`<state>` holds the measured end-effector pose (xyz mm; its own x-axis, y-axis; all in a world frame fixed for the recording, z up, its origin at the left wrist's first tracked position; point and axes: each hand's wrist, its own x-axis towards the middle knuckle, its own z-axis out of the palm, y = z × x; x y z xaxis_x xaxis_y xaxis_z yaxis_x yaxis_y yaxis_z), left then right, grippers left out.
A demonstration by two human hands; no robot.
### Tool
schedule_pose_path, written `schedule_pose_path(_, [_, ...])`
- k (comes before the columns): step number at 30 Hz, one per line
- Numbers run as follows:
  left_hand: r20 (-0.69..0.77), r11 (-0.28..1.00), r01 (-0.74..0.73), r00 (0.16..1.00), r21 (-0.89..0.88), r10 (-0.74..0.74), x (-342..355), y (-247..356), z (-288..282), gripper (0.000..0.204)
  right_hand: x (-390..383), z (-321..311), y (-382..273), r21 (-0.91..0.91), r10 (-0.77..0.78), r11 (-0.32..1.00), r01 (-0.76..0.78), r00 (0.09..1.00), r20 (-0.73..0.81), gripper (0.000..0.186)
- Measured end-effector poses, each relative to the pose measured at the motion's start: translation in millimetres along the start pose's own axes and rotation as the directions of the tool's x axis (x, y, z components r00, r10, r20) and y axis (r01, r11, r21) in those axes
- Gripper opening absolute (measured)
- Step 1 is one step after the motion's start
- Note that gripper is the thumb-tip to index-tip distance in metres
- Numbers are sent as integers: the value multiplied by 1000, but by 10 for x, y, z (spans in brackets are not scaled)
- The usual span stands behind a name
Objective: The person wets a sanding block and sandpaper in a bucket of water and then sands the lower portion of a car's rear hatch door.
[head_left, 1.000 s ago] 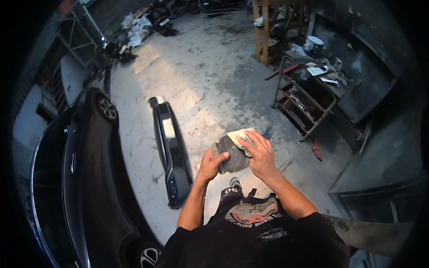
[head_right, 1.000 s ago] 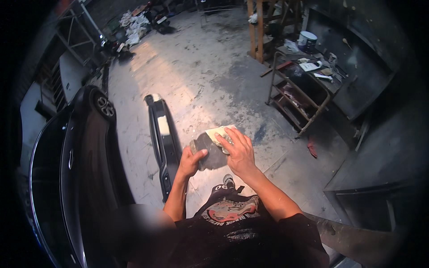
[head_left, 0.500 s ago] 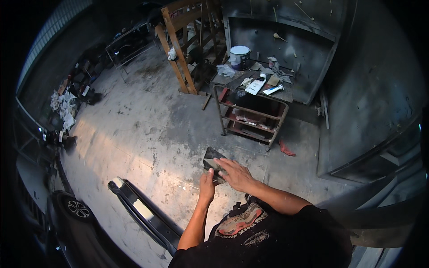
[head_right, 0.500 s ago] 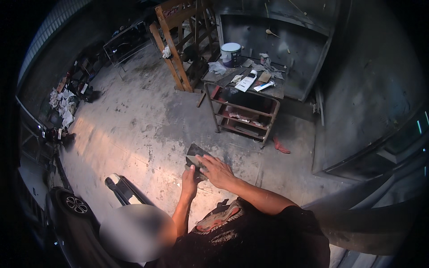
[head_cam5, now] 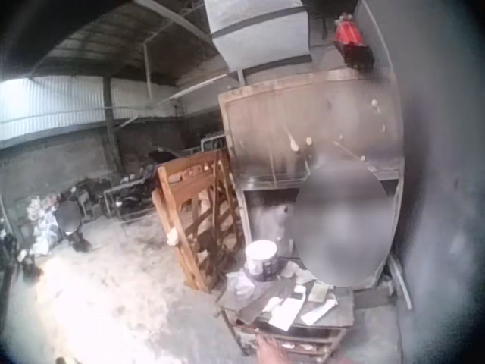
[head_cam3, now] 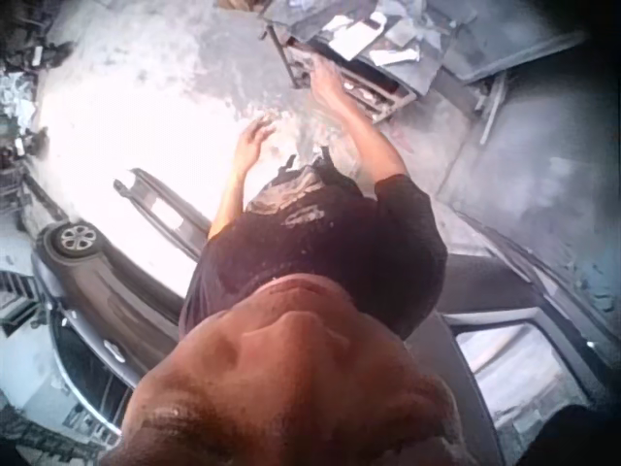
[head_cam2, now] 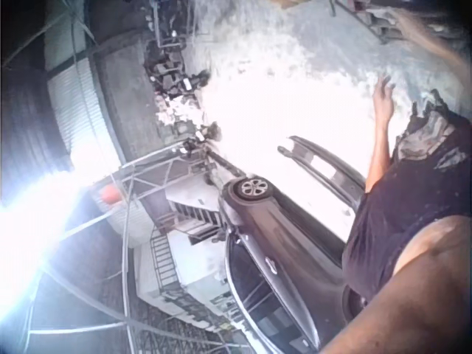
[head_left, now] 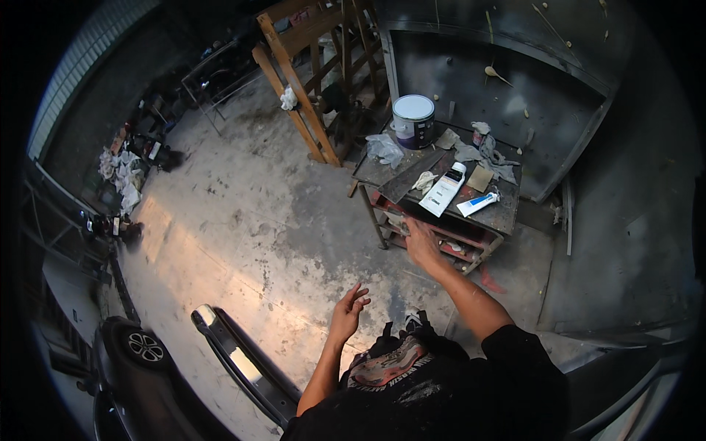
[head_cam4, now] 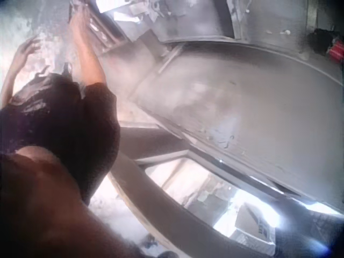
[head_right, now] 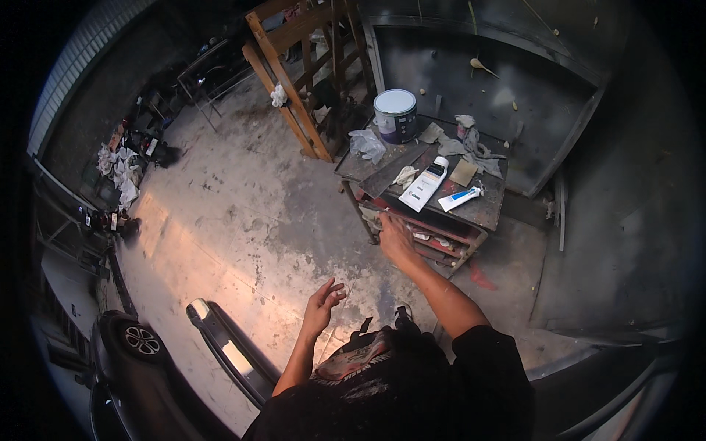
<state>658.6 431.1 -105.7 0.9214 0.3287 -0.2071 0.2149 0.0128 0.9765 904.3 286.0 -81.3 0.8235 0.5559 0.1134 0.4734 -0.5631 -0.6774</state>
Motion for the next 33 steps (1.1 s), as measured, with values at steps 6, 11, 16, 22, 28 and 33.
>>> schedule_pose_path(6, [10,943,333,943,14,-333,342,-492,-263,55,962,-42,531,-149,-21,989,-11,978,-209,39])
schedule_pose_path(11, [115,916,399,909,44,-401,967,-702,-395,55,1640,65,805,-257,79,955,-147,963,-258,50])
schedule_pose_path(16, [289,952,187,923,243,-255,1854,-611,-550,44,1608,-134,354,-106,148,979,-174,966,-213,61])
schedule_pose_path(22, [632,948,-123,769,293,-96,2885,-684,-615,8,-800,887,884,-277,531,808,-520,846,-41,53])
schedule_pose_path(28, [745,732,-464,661,499,-89,3030,-1240,-302,7,-3353,1519,251,71,967,250,-966,245,-76,48])
schedule_pose_path(33, [967,686,-698,252,205,-33,2357,-1047,556,14,-4457,2126,-185,430,935,-57,-901,-198,-293,45])
